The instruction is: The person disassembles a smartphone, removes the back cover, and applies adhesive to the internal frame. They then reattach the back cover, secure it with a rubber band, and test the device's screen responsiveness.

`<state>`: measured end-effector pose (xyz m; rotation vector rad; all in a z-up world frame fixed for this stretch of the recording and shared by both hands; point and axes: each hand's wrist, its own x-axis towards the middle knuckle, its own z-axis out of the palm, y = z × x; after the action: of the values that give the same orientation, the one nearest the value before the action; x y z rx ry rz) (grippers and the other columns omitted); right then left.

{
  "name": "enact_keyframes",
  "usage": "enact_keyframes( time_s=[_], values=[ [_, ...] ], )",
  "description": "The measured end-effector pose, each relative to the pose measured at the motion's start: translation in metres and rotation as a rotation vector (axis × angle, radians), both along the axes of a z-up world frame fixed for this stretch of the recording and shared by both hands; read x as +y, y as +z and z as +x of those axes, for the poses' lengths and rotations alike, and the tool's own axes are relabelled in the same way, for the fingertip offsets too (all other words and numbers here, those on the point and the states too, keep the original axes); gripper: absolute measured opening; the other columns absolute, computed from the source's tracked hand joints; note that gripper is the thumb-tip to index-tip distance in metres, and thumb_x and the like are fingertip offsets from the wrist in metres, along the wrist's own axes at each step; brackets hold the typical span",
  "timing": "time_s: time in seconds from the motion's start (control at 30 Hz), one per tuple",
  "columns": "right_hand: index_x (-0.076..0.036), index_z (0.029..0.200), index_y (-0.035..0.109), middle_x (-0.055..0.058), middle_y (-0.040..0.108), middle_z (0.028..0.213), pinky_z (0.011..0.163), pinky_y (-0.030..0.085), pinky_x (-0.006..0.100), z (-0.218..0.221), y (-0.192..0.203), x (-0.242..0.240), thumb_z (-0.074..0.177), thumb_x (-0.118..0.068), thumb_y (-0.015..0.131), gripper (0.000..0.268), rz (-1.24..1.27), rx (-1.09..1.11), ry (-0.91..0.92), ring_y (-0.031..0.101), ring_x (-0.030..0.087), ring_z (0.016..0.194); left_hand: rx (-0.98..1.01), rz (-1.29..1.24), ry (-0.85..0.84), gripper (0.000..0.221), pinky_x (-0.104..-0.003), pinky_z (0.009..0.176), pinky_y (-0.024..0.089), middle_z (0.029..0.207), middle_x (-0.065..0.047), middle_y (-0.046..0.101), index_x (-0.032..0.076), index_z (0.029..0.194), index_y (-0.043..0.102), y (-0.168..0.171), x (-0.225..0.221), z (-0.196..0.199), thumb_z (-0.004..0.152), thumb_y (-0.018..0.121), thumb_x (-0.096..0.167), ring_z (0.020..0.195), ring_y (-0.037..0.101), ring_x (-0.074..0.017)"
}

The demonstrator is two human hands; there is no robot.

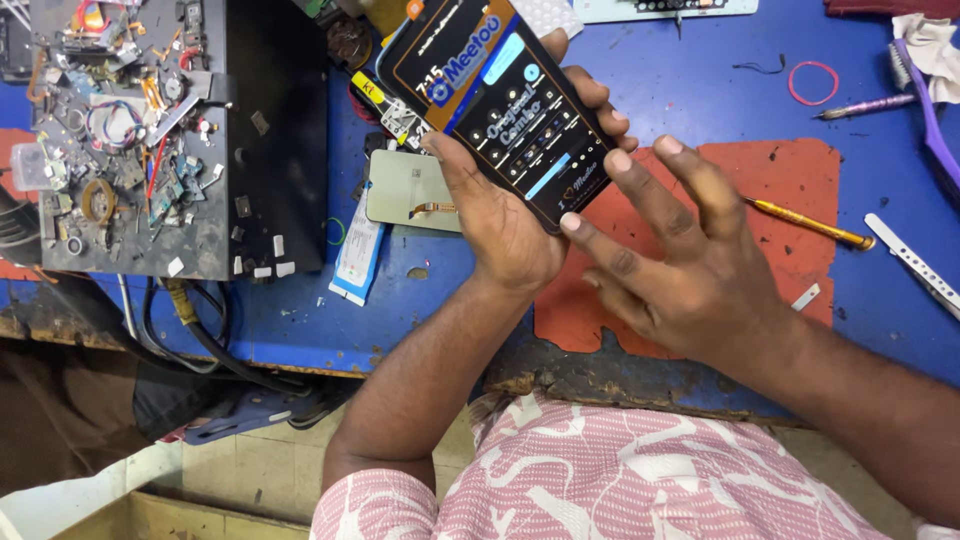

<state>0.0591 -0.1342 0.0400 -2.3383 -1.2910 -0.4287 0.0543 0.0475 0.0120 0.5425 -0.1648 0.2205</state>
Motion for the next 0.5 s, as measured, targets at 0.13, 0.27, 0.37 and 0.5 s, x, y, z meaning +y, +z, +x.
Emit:
enact_keyframes(
  time_s=[0.13, 0.27, 0.37, 0.5],
  values=[
    [-0.014, 0.136, 0.072, 0.026, 0.029, 0.163, 0.123, 0.035, 0.06, 0.005, 0.002, -0.007, 0.091, -0.019, 0.088, 0.049, -0.027, 0.061, -0.165, 0.024, 0.048, 0.149, 0.013, 0.016, 0.015, 0.096, -0.042, 0.103, 0.055, 0.119, -0.015, 0.063, -0.002, 0.151, 0.039, 0.0, 0.001, -0.002, 0.104, 0.035, 0.082, 0.107, 0.066, -0.0256],
    [-0.019, 0.137, 0.072, 0.02, 0.029, 0.163, 0.122, 0.036, 0.058, -0.002, -0.003, 0.002, 0.086, -0.027, 0.09, 0.054, -0.008, -0.002, 0.01, 0.025, 0.044, 0.149, 0.012, -0.037, -0.027, 0.099, -0.041, 0.101, 0.055, 0.119, -0.015, 0.063, -0.002, 0.154, 0.04, 0.001, -0.001, -0.001, 0.103, 0.033, 0.082, 0.107, 0.066, -0.025],
    [-0.017, 0.136, 0.071, 0.023, 0.028, 0.161, 0.12, 0.034, 0.061, 0.004, -0.001, -0.003, 0.084, -0.022, 0.09, 0.055, -0.011, 0.005, -0.078, 0.024, 0.045, 0.149, 0.0, -0.007, -0.015, 0.096, -0.039, 0.099, 0.054, 0.117, -0.014, 0.062, -0.002, 0.152, 0.04, -0.001, 0.0, -0.003, 0.104, 0.033, 0.081, 0.105, 0.065, -0.0242],
    [-0.021, 0.141, 0.072, 0.02, 0.029, 0.166, 0.123, 0.035, 0.06, 0.002, -0.003, 0.0, 0.089, -0.021, 0.087, 0.055, 0.007, -0.024, 0.003, 0.022, 0.045, 0.152, -0.03, 0.013, -0.02, 0.094, -0.037, 0.099, 0.052, 0.116, -0.015, 0.062, -0.003, 0.149, 0.041, -0.004, -0.006, -0.003, 0.11, 0.032, 0.081, 0.104, 0.064, -0.023]
  ],
)
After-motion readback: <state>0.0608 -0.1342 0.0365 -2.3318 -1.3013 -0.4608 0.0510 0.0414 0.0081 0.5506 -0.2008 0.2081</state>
